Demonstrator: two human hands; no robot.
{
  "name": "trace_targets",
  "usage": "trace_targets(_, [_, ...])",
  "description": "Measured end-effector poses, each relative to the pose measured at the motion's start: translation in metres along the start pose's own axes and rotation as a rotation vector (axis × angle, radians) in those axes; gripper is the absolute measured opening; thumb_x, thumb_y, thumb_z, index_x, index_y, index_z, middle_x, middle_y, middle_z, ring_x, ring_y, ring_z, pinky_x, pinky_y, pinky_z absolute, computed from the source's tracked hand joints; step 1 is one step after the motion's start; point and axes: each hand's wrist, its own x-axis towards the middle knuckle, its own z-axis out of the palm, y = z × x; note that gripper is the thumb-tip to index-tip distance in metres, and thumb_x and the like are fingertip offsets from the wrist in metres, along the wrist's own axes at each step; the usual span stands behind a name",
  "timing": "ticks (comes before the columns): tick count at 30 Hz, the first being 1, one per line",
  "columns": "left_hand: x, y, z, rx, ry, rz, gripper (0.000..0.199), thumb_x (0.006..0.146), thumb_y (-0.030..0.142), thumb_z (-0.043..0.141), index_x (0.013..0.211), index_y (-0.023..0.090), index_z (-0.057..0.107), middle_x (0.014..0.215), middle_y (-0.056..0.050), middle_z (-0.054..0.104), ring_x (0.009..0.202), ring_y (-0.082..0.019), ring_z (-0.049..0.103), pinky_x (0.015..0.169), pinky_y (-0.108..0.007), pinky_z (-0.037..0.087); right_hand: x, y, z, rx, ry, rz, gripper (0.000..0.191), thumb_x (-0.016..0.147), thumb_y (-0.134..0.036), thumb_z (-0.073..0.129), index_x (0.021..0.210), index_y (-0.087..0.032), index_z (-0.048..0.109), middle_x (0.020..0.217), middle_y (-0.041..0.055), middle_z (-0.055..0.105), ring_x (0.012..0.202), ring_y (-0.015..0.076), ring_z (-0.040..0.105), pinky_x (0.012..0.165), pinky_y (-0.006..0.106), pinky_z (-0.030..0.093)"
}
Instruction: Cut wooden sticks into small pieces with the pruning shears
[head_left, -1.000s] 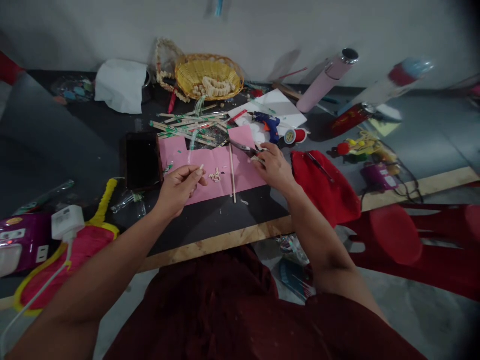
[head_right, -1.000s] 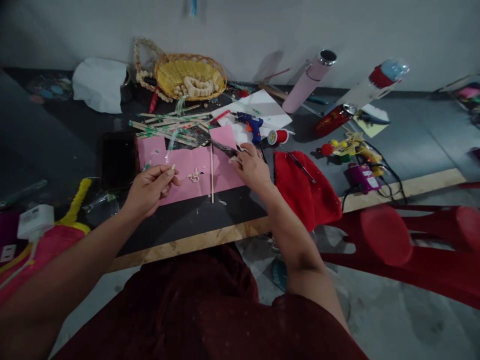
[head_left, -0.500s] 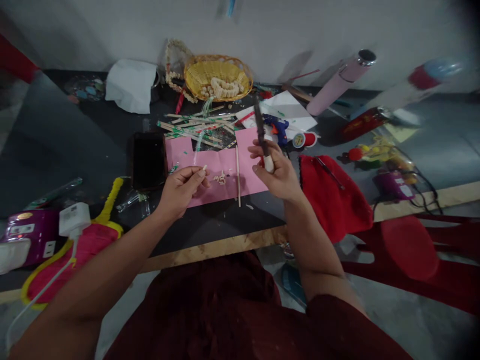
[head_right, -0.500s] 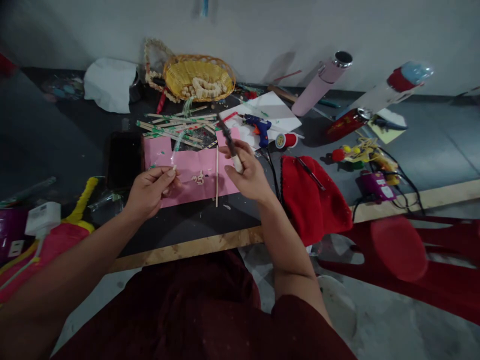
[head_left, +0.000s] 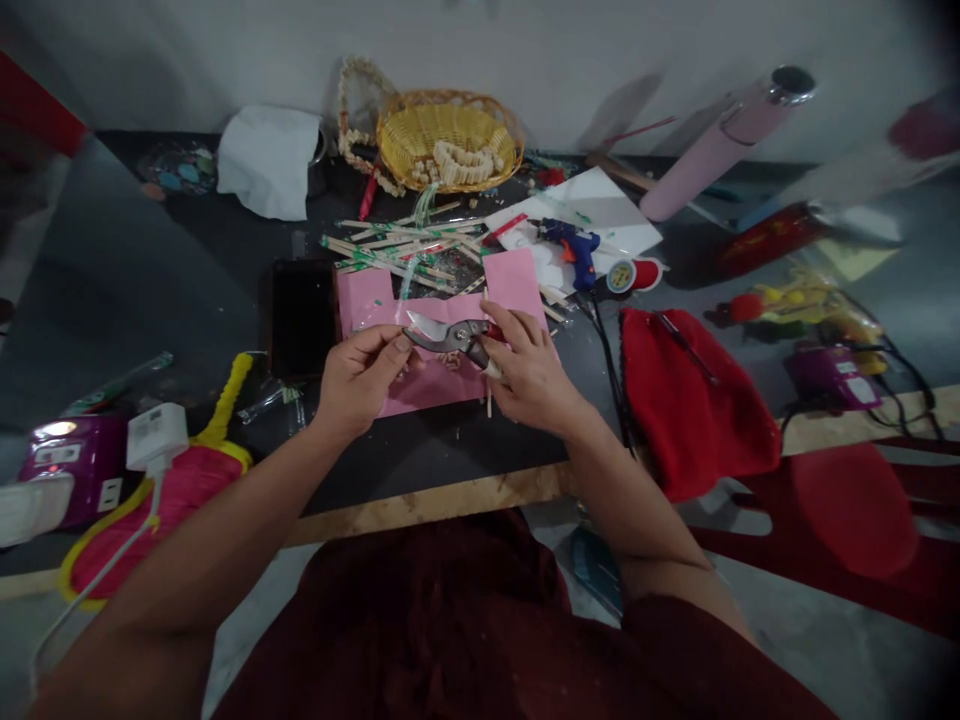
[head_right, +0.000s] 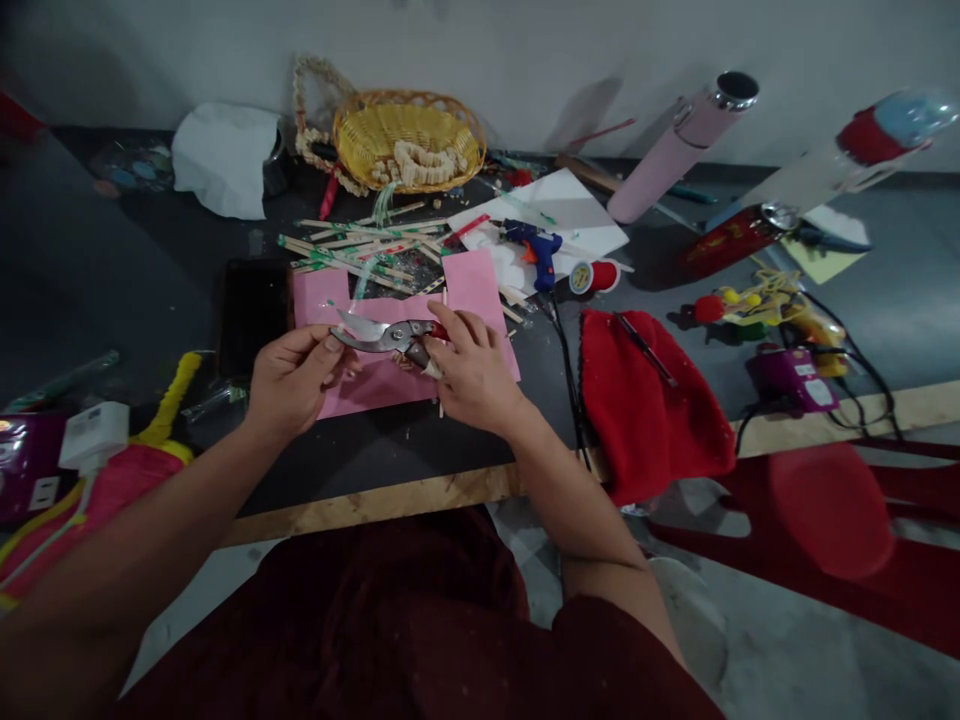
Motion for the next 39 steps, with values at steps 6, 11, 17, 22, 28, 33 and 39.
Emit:
trace_targets(6, [-0.005,0.005,0.000,0.187,-0.062,0.051,0.025,0.084,0.041,0.064,0.079,0.018,0.070,0.068,-0.004,0.070,0.051,-0.009,0.047,0.047,-0.021,0.033,-0.001,-0.004,0.000,0.002,0.000,-0.009,0.039,0.080,-0.019,0.053,0.119,-0.021,0.052,0.152,0.0102,0.034,0.130,0.0330,0.034,0.094,0.049,0.038])
trace_targets(11, [-0.006,0.007,0.000,0.257,-0.071,0.054,0.026,0.085,0.041,0.062,0.080,0.017,0.071,0.069,-0.004,0.069,0.049,-0.008,0.044,0.046,-0.022,0.030,-0.001,-0.007,-0.002,0.009,-0.010,-0.008,0.038,0.081,-0.019,0.051,0.119,-0.020,0.053,0.151,0.0107,0.036,0.125,0.0330,0.039,0.089,0.048,0.040])
trace_targets(17, [-0.006,0.011,-0.002,0.300,-0.106,0.086,0.027,0.087,0.039,0.060,0.077,0.017,0.072,0.066,-0.002,0.067,0.050,-0.008,0.040,0.048,-0.022,0.030,0.000,-0.005,-0.001,0.055,-0.020,-0.014,0.031,0.082,-0.019,0.051,0.112,-0.020,0.054,0.146,0.0101,0.042,0.119,0.0316,0.045,0.087,0.046,0.042])
trace_targets(22, [-0.007,0.012,-0.002,0.318,-0.110,0.076,0.027,0.087,0.038,0.060,0.076,0.017,0.072,0.062,-0.002,0.064,0.050,-0.008,0.043,0.047,-0.022,0.030,-0.001,-0.001,0.006,0.171,0.068,0.011,0.046,0.078,-0.019,0.053,0.124,-0.015,0.046,0.133,0.0160,0.052,0.114,0.0320,0.050,0.089,0.048,0.044])
trace_targets(28, [-0.008,0.012,-0.001,0.290,-0.125,0.052,0.029,0.087,0.042,0.060,0.078,0.018,0.072,0.059,-0.002,0.062,0.056,-0.012,0.051,0.048,-0.022,0.032,0.001,-0.006,0.013,0.133,-0.011,0.072,0.068,0.080,-0.019,0.050,0.145,-0.015,0.028,0.127,0.0169,0.055,0.112,0.0332,0.050,0.089,0.050,0.045])
trace_targets(33, [-0.011,0.010,-0.001,0.240,-0.129,0.017,0.029,0.086,0.043,0.061,0.077,0.017,0.072,0.051,-0.001,0.055,0.052,-0.012,0.046,0.046,-0.022,0.029,-0.001,-0.010,0.013,0.099,-0.031,0.100,0.061,0.078,-0.013,0.050,0.138,-0.017,0.038,0.115,0.0143,0.058,0.105,0.0299,0.053,0.087,0.045,0.047])
trace_targets(39, [-0.010,0.008,-0.002,0.155,-0.178,-0.014,0.031,0.086,0.044,0.061,0.074,0.016,0.070,0.062,-0.004,0.065,0.043,-0.007,0.033,0.042,-0.022,0.023,-0.001,-0.009,0.010,0.029,-0.029,0.093,0.064,0.078,-0.015,0.051,0.140,-0.017,0.036,0.117,0.0145,0.057,0.106,0.0303,0.052,0.087,0.044,0.046])
